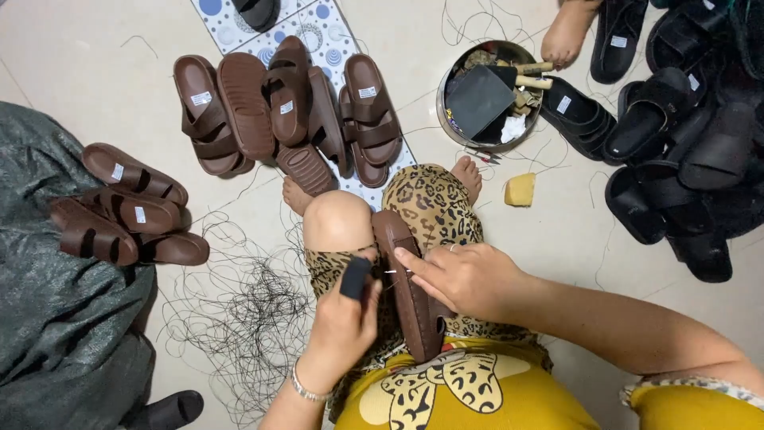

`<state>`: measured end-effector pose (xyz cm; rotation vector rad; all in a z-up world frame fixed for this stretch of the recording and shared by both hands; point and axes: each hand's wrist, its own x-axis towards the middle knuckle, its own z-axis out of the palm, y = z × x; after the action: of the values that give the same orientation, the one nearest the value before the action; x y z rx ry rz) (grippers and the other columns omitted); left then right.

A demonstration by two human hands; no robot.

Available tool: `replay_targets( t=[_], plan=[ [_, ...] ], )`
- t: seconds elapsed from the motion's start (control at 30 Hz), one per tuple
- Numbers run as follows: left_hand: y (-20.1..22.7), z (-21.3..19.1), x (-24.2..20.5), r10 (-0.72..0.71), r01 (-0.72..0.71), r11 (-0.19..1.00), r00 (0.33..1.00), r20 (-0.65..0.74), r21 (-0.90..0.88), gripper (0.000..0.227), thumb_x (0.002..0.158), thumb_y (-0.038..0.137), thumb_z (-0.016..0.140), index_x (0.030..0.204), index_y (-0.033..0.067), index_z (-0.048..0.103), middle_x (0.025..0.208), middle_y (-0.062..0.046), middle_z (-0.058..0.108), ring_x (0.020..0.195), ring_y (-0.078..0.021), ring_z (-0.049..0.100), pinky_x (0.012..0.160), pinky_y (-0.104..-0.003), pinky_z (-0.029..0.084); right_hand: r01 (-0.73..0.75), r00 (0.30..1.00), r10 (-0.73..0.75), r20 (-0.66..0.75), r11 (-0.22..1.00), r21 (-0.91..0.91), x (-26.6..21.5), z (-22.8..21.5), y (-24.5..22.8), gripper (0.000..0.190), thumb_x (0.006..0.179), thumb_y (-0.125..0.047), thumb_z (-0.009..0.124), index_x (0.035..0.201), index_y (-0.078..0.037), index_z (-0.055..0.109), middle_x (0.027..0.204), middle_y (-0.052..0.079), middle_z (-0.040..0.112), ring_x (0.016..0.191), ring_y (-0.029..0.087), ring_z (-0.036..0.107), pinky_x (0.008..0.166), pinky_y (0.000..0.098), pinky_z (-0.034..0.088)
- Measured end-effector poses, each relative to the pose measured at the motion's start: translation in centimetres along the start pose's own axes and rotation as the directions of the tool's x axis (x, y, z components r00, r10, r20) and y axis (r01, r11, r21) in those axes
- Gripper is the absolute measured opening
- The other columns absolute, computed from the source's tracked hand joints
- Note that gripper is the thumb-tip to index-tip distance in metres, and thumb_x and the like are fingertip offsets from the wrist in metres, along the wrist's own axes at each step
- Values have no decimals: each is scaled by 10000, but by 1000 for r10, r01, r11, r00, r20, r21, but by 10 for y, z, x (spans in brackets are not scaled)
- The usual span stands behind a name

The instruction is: Hand-sewing a strap onto a brown sandal using a needle and thread.

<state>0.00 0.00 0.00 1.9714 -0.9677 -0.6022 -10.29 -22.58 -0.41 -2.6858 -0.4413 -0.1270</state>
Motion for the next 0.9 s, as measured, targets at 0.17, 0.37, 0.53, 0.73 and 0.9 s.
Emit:
replay_targets(
  t=[0.17,0.37,0.53,0.73,0.9],
  plan=[
    [0,0,-1,-186,202,966,977,109,-161,484,1003,153,571,1461,73,436,980,-91,684,773,-235,673,756,-363,559,-2,1000,2,-25,1000,5,3,3,-2,549,959,-267,771,1424,-49,574,852,43,681,626,149,620,504,298,527],
    [19,-7,-2,-71,67,929,997,2,-364,295,985,142,607,1245,2,595,792,-72,665,666,-217,667,617,-323,560,-46,994,49,-101,998,35,-9,17,-1,458,926,-278,790,1329,-100,665,768,38,668,570,164,610,459,301,510],
    [-11,7,-12,-243,187,942,954,-178,-280,118,933,160,714,1021,91,750,693,-77,711,568,-240,690,505,-318,505,-115,993,114,-44,993,-25,-15,17,1,375,1044,-384,570,1292,-164,744,769,36,641,660,215,681,548,336,546],
    [-8,21,-4,-160,86,930,970,-183,-358,550,978,18,683,1487,31,474,809,-114,700,669,-229,680,670,-362,596,-192,980,195,-34,978,77,-3,7,2,404,1065,-396,555,1331,-157,745,852,-32,692,674,159,699,581,275,558],
    [0,13,-5,-103,46,919,987,-126,-392,518,957,-30,677,1448,21,520,844,-105,718,644,-206,663,629,-339,580,-179,983,179,36,984,2,-2,-11,0,386,1077,-343,530,1368,-174,718,829,-24,689,611,147,659,540,255,540]
  ],
)
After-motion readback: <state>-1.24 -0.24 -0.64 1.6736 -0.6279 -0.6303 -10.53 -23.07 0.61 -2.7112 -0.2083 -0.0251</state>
